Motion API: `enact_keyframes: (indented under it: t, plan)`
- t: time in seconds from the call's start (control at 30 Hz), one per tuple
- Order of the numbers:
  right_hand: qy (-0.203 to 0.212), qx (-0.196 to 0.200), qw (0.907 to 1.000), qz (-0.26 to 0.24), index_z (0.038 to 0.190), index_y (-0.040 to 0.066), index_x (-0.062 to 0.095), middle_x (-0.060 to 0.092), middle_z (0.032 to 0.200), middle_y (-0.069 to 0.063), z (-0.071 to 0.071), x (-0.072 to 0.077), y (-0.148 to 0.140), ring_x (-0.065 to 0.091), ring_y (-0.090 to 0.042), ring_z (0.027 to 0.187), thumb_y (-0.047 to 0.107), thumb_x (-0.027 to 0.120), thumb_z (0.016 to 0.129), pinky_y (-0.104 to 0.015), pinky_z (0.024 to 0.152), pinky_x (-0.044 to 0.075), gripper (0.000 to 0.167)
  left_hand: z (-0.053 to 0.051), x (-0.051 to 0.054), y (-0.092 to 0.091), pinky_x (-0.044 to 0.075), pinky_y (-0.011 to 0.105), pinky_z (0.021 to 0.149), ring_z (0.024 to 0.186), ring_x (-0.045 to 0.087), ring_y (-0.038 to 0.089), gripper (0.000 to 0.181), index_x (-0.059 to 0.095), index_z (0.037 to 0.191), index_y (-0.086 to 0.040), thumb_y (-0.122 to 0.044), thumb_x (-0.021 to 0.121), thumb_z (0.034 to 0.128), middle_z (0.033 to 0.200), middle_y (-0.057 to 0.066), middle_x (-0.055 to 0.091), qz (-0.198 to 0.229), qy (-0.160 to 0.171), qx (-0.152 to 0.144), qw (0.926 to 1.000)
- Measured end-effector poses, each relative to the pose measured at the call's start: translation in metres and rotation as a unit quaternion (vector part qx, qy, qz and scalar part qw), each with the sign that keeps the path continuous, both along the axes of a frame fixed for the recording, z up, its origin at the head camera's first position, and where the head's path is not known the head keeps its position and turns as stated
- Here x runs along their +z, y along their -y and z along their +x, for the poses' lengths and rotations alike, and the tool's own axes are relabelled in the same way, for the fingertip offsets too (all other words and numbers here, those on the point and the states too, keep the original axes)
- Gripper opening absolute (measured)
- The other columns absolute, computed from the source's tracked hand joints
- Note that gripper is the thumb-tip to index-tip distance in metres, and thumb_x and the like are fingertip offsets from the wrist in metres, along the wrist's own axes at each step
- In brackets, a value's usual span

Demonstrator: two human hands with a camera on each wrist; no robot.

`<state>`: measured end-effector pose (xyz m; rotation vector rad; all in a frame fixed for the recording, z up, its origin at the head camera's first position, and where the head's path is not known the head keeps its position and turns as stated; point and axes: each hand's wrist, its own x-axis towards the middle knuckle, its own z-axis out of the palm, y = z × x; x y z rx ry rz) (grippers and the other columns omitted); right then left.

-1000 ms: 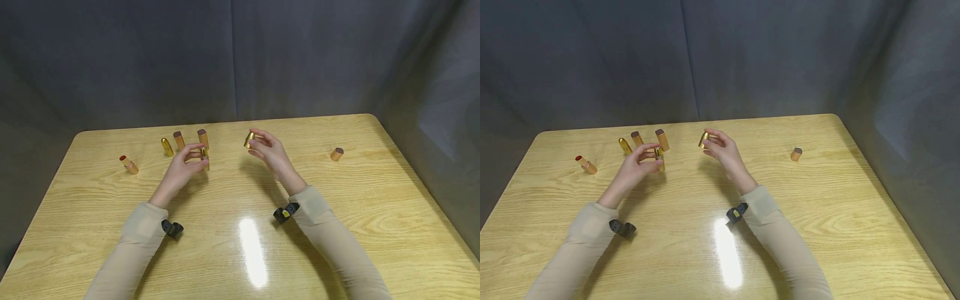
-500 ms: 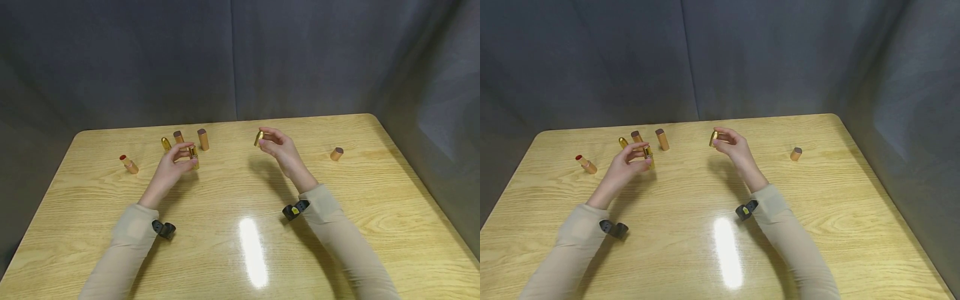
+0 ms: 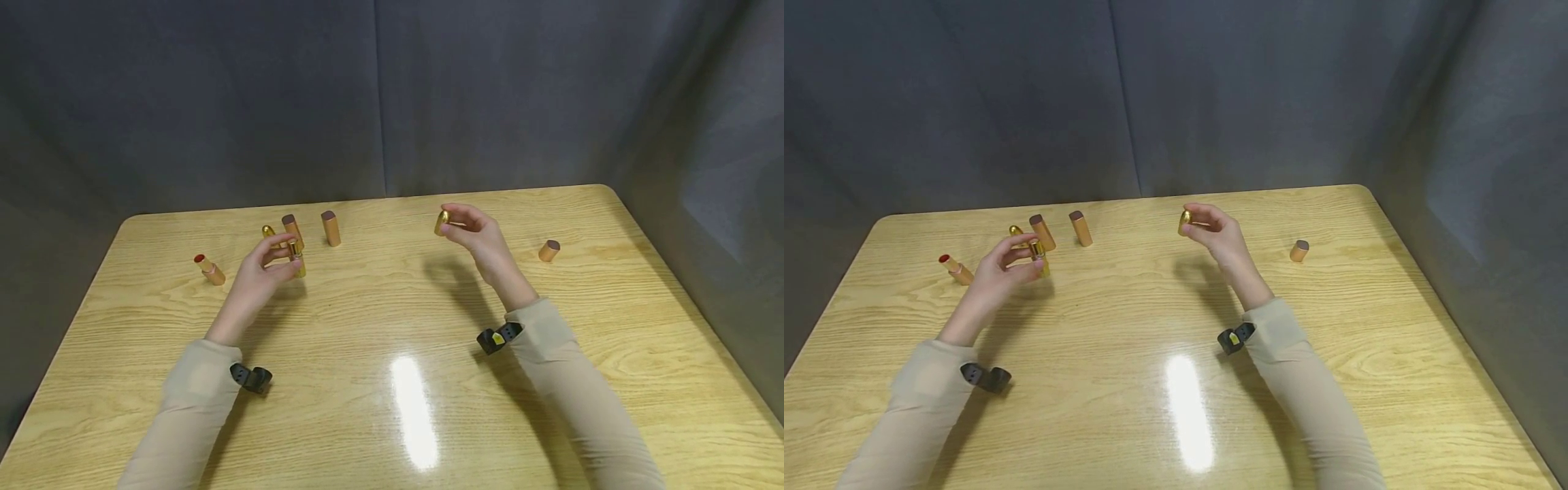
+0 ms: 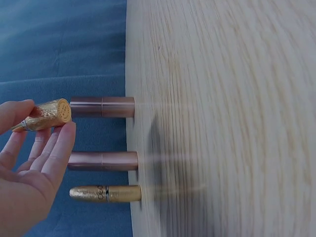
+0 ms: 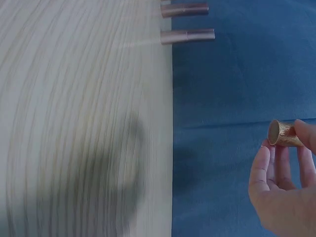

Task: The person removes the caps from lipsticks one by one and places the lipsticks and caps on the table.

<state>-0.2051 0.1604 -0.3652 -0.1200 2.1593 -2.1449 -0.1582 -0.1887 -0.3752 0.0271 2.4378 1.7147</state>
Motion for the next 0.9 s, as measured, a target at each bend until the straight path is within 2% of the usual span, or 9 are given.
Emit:
enact_keyframes:
  t: [0.07, 0.2, 0.43, 0.57, 0.7, 0.9]
  plan:
    - [-0.007, -0.002, 0.9998, 0.018, 0.11, 0.024, 0.061, 0.061, 0.096, 0.015, 0.0, 0.0, -0.003, 0.06, -0.002, 0.089, 0.003, 0.063, 0.09, -0.015, 0.081, 0.05, 0.029, 0.001, 0.0, 0.003, 0.048, 0.015, 0.083, 0.125, 0.051, 0.035, 0.057, 0.033, 0.148, -0.013, -0.023, 0.057, 0.0966, 0.139, 0.019, 0.044, 0.003, 0.002, 0.004, 1.0]
    - [-0.024, -0.004, 0.9988, 0.042, 0.111, 0.024, 0.061, 0.063, 0.096, 0.018, -0.001, 0.0, -0.012, 0.061, -0.002, 0.089, 0.003, 0.064, 0.089, -0.015, 0.08, 0.05, 0.03, 0.002, 0.001, 0.007, 0.048, 0.012, 0.081, 0.122, 0.053, 0.032, 0.059, 0.032, 0.148, -0.012, -0.023, 0.057, 0.0962, 0.139, 0.02, 0.045, 0.001, -0.001, 0.012, 0.9999]
    - [-0.034, -0.008, 0.9977, 0.058, 0.108, 0.03, 0.061, 0.063, 0.096, 0.018, 0.0, 0.001, -0.029, 0.06, -0.001, 0.089, 0.005, 0.065, 0.089, -0.013, 0.079, 0.05, 0.031, 0.004, 0.004, 0.015, 0.05, 0.014, 0.083, 0.099, 0.057, -0.001, 0.058, 0.033, 0.148, -0.012, -0.026, 0.057, 0.0961, 0.137, 0.017, 0.046, -0.01, -0.006, 0.015, 0.9998]
    - [-0.034, -0.011, 0.9974, 0.063, 0.107, 0.031, 0.061, 0.063, 0.096, 0.018, 0.002, 0.004, -0.04, 0.061, -0.001, 0.089, 0.007, 0.066, 0.089, -0.012, 0.08, 0.05, 0.03, 0.004, 0.006, 0.02, 0.049, 0.01, 0.08, 0.091, 0.056, -0.012, 0.059, 0.034, 0.147, -0.009, -0.024, 0.058, 0.0958, 0.132, 0.013, 0.047, -0.002, -0.007, 0.018, 0.9998]
    - [-0.03, -0.015, 0.9979, 0.055, 0.107, 0.03, 0.061, 0.063, 0.096, 0.017, 0.003, 0.008, -0.052, 0.061, 0.0, 0.089, 0.008, 0.066, 0.089, -0.011, 0.08, 0.05, 0.029, 0.004, 0.009, 0.025, 0.049, 0.01, 0.08, 0.091, 0.054, -0.015, 0.06, 0.034, 0.147, -0.008, -0.025, 0.058, 0.0955, 0.131, 0.01, 0.048, -0.013, -0.008, 0.024, 0.9996]
    - [-0.018, -0.035, 0.998, 0.049, 0.106, 0.029, 0.062, 0.061, 0.098, 0.014, 0.005, 0.01, -0.07, 0.061, 0.001, 0.089, 0.01, 0.067, 0.089, -0.009, 0.08, 0.048, 0.026, 0.006, 0.015, 0.032, 0.048, 0.009, 0.08, 0.094, 0.054, -0.012, 0.059, 0.035, 0.146, -0.008, -0.027, 0.058, 0.0953, 0.132, 0.011, 0.048, -0.026, -0.013, 0.034, 0.999]
